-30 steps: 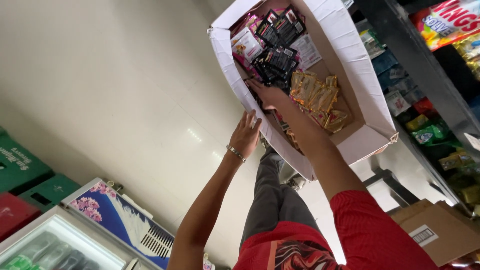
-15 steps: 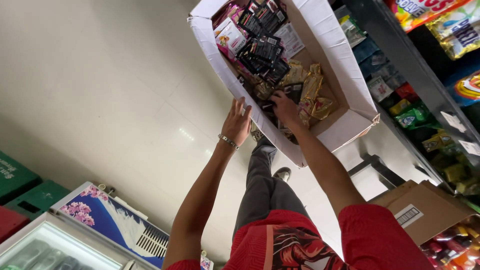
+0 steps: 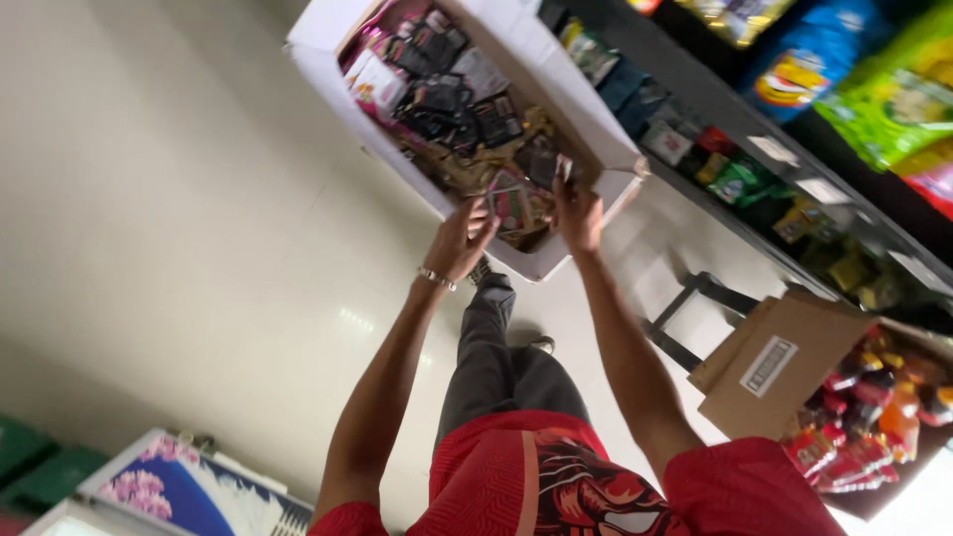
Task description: The person repeatedly picks small sachets from a white cardboard box on the floor and places them onto a black shelf, arranging them in rows alongside other similar sachets. The person handles the sachets by hand, moving between the box and the shelf multiple times.
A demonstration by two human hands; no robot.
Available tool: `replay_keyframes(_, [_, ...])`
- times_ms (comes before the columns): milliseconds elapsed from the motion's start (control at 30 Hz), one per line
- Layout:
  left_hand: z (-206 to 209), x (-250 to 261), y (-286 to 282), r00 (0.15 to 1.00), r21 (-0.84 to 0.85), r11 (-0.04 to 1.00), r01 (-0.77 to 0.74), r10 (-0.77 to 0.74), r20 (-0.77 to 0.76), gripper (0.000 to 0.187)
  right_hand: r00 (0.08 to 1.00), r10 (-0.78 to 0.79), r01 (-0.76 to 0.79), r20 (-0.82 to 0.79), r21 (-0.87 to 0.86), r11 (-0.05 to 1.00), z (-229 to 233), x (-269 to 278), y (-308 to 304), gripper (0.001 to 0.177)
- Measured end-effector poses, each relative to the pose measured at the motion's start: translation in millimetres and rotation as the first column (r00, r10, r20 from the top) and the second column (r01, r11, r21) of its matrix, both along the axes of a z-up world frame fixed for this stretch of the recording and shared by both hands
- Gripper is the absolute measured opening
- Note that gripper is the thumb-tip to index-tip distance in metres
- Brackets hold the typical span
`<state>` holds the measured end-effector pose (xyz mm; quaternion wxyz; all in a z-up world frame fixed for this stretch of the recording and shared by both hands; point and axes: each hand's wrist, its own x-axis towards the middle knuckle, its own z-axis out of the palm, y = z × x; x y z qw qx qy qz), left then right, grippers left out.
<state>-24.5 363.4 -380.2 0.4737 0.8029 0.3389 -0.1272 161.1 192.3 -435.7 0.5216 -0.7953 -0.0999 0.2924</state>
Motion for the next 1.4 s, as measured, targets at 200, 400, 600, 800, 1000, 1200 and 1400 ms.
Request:
replay_keyframes(200, [73.5,56.1,-129.6,0.696,-0.765,0.633,-0.119,0.603,0.39,0.051,0.62,0.361,-0.267,0.697,-0.245,0.932,250.9,-76.1,-71.8,0.016])
replay_keyframes(400, [163.5,67.4,-210.5,0.748,-0.81,0.519,-0.273,0.644,0.16,0.043,0.62,0.13,-0.177,0.773,-0.024,0.984,340.0,-86.8,-231.9,0.017])
replay_keyframes(600, [282.9,80.3,-298.3,0.703,-0.334,0.848,0.413,-0.063,0.709,0.024,0.669,0.028,-0.046,0.743,0.003,0.999,442.2,-84.9,-325.6,0.059])
replay_keyframes(800, [342.4,119.3,-368.3,0.627,-0.231,0.829,0.51,-0.174,0.759,0.022,0.726,-0.264,0.137,0.635,0.243,0.96,476.8,-78.2,-384.6,0.05])
replay_keyframes(1000, [404.0,151.1,-414.1,0.501,-0.199,0.891,0.408,-0.036,0.865,0.059,0.497,-0.432,0.327,0.753,0.298,0.897,476.9,-28.8,-428.5,0.022])
replay_keyframes(1200, [408.3,223.3,-416.9,0.158,0.382,0.829,0.408,-0.476,0.865,0.051,0.585,-0.418,0.28,0.696,0.31,0.909,489.9,46.0,-455.5,0.035])
replay_keyframes(1400, [404.3,298.6,-422.2,0.168,0.346,0.83,0.438,-0.454,0.875,0.054,0.869,-0.195,0.041,0.455,0.326,0.944,479.9,122.6,-483.0,0.058])
